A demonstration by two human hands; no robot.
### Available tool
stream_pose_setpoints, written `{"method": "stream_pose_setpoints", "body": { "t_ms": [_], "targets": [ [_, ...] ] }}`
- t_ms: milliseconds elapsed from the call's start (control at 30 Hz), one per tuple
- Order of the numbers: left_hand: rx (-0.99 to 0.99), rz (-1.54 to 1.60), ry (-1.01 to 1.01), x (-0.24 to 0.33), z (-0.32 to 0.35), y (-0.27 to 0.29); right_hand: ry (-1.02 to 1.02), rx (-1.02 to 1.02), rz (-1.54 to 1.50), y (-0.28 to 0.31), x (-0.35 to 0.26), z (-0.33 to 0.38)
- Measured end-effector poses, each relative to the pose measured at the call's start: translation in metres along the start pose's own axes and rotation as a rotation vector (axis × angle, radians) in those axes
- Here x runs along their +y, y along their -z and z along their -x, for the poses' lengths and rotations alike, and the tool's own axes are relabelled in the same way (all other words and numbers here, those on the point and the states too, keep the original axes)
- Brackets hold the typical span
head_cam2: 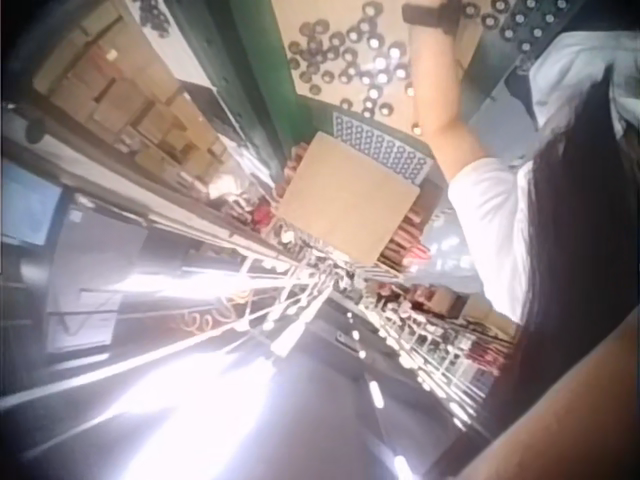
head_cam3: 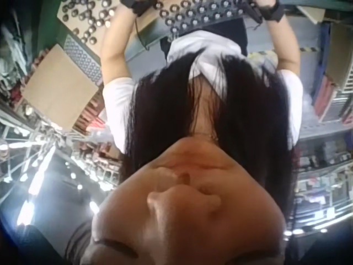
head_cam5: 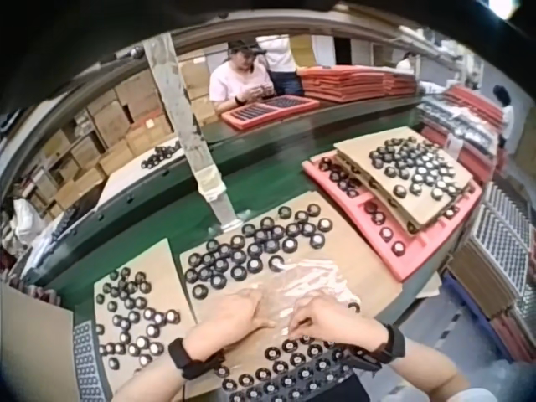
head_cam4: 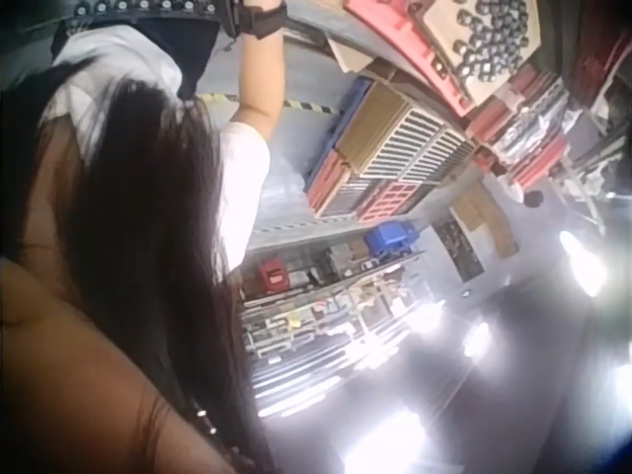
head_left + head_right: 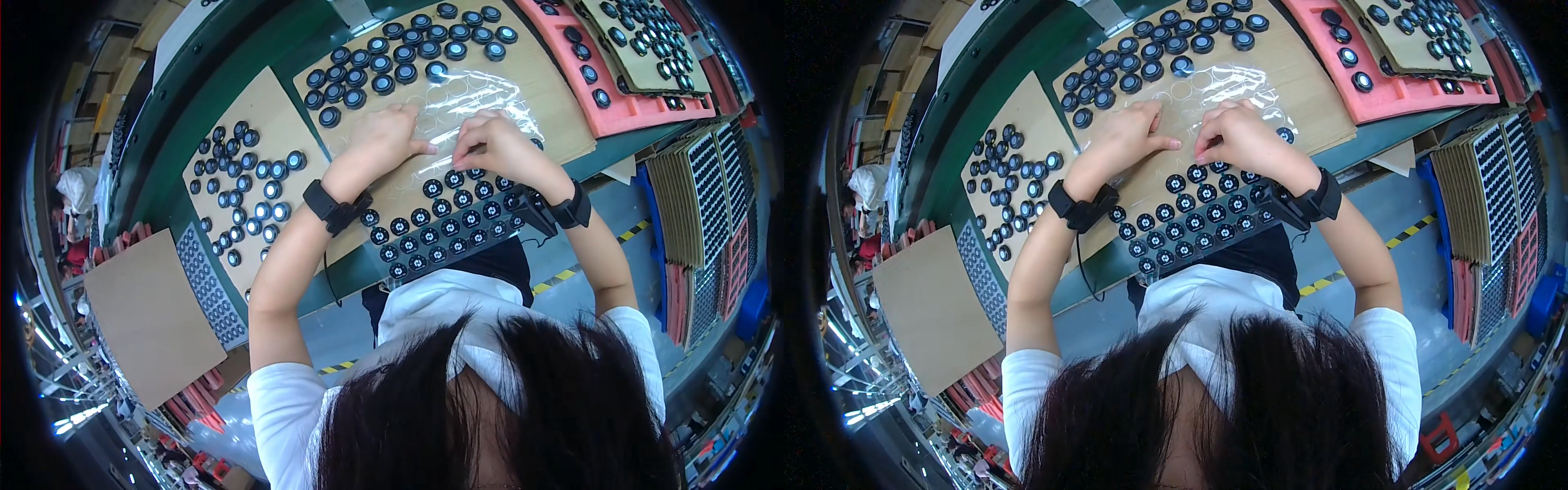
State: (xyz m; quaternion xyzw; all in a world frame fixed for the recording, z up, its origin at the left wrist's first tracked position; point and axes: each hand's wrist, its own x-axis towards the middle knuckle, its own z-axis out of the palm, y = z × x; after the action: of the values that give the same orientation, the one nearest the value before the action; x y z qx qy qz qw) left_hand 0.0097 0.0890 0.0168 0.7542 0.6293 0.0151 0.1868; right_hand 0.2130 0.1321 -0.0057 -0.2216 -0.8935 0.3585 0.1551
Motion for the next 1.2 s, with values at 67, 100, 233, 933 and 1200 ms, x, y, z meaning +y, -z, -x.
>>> {"method": "stream_pose_setpoints", "body": {
  "t_ms": [67,100,233,933,1200],
  "targets": [
    [-0.020,-0.018,0.023,0.003,-0.002,0.002,-0.019,0.005,0.042,0.001,-0.004,0.000],
    [-0.022,-0.014,0.020,0.001,-0.005,0.000,-0.003,-0.024,0.026,0.002,-0.005,0.000],
    [0.019,0.014,-0.033,0.001,-0.005,0.001,0.023,-0.179,-0.540,0.018,-0.009,0.006],
    [0.014,0.021,-0.006,-0.005,-0.002,-0.007,-0.258,0.120,-0.438,0.001,-0.006,0.023],
    [0.053,0.026,-0.008,-0.005,0.000,-0.009,-0.136,0.128,-0.244,0.003,-0.004,0.019]
  ]
}}
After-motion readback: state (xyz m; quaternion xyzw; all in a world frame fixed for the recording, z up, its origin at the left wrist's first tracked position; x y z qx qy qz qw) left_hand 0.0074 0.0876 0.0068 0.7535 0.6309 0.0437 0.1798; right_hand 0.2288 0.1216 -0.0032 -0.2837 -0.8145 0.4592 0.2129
